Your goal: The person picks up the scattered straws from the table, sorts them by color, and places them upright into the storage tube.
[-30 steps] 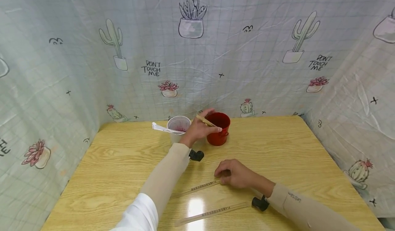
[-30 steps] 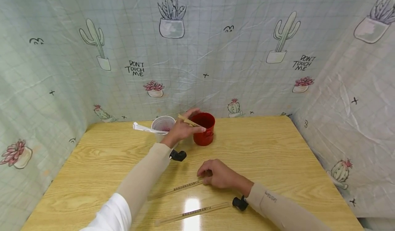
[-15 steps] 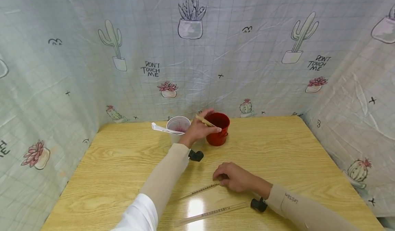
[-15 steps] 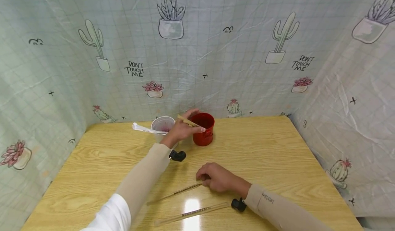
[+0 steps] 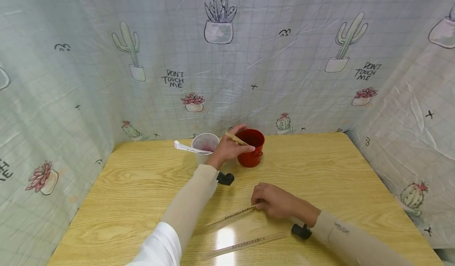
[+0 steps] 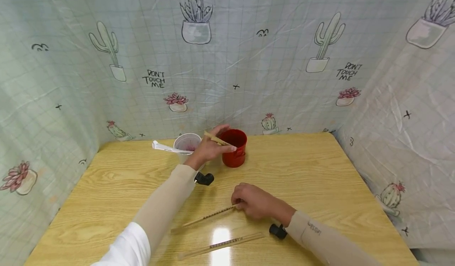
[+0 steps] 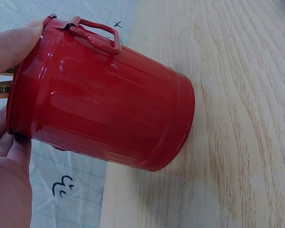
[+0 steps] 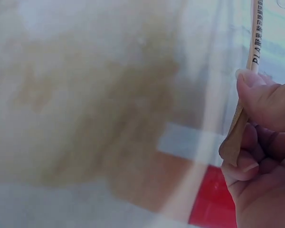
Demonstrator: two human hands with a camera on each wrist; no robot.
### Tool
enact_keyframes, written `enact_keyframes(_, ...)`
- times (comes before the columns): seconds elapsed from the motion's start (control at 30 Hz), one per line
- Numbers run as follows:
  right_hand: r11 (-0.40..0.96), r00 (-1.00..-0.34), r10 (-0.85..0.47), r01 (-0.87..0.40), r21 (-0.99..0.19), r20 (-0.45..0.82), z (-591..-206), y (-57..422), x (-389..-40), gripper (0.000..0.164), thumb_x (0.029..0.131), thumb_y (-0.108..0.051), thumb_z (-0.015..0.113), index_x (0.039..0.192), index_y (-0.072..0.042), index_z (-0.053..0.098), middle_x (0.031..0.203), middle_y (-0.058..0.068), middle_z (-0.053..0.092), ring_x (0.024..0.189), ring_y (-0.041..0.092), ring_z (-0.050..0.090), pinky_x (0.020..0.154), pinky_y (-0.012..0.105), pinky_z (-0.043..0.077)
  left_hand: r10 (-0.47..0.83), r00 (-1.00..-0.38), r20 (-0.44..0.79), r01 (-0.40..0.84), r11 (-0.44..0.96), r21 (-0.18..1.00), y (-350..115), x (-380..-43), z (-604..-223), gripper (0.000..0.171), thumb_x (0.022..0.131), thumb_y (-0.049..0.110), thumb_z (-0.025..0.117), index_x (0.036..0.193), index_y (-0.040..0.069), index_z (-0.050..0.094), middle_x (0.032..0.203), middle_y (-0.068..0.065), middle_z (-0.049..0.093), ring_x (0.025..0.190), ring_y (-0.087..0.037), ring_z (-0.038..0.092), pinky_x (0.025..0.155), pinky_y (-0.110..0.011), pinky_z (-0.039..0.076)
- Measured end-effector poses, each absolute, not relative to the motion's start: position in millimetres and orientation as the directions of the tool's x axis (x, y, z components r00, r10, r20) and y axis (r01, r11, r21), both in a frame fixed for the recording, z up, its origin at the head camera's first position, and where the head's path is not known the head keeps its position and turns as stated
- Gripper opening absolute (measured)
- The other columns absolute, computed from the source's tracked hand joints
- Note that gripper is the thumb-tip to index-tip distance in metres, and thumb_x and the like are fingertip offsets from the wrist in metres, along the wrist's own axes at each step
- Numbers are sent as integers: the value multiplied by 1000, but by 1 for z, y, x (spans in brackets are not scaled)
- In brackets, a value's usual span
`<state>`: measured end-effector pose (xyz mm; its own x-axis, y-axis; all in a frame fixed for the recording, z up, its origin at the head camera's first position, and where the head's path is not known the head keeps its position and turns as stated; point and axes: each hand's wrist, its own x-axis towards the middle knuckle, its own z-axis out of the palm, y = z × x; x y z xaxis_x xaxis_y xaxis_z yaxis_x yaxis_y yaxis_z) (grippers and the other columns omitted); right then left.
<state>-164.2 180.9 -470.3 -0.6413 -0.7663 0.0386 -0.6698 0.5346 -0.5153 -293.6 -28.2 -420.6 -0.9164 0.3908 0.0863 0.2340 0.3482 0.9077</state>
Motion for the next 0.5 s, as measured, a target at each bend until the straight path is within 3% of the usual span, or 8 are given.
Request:
enact_keyframes(0.27, 494, -632, -762, -710, -502, 144, -449, 192, -171, 11, 94, -4, 73, 90, -14, 72, 89, -9, 62, 85, 5, 50, 77, 22, 47, 384, -918, 95, 237, 343, 909, -29, -294, -422, 85, 85, 22, 88, 156, 12, 44, 155, -7, 54, 140, -28, 55, 118, -47, 48)
enact_keyframes(0.5, 495, -639, -731, -737, -460, 239, -427, 202, -173, 18, 91, 0, 75, 92, -17, 69, 94, -7, 64, 88, 6, 54, 78, 25, 52, 381, -919, 99, 243, 351, 904, -28, -294, -424, 83, 84, 24, 88, 155, 16, 46, 155, -6, 55, 139, -27, 56, 117, -46, 49)
